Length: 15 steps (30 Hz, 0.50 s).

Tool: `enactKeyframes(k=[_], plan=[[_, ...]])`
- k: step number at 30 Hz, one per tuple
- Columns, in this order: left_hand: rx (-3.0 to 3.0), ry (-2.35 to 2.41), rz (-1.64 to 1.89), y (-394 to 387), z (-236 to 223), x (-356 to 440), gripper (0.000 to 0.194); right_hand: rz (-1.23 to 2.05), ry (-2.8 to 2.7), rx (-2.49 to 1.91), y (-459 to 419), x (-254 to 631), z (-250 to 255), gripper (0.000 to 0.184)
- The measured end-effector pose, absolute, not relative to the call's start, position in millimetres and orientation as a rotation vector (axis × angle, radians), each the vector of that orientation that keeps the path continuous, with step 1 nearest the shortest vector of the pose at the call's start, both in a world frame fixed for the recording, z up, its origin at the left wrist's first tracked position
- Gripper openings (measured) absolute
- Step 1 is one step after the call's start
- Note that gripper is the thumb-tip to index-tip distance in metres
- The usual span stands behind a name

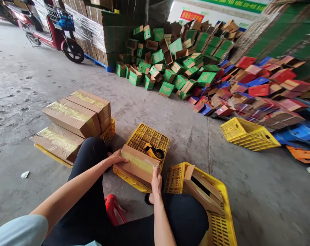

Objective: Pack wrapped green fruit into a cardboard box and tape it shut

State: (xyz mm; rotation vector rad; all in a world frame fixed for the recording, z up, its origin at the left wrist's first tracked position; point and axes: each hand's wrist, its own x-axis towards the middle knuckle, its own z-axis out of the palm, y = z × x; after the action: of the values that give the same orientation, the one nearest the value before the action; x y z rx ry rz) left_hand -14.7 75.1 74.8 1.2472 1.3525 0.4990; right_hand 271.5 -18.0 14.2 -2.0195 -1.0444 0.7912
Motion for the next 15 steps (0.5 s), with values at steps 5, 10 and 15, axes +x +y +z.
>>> enactKeyframes(k=[5,10,15], plan=[[1.143,1.321,0.635,76.4,68.4,-10.7,0.062,0.628,-1.193,-2.197,-20.9,259.8,25.9,0.075],[1.218,1.457,0.674,79.6,52.0,-4.3,0.062,0.521,-1.24,-2.241,-18.3,250.3,30.0,0.075],[1.386,1.58,0.554,78.6,34.5,-5.0,0.066,0.526,-1.249,-2.209,-16.1,247.7,27.7,0.073]])
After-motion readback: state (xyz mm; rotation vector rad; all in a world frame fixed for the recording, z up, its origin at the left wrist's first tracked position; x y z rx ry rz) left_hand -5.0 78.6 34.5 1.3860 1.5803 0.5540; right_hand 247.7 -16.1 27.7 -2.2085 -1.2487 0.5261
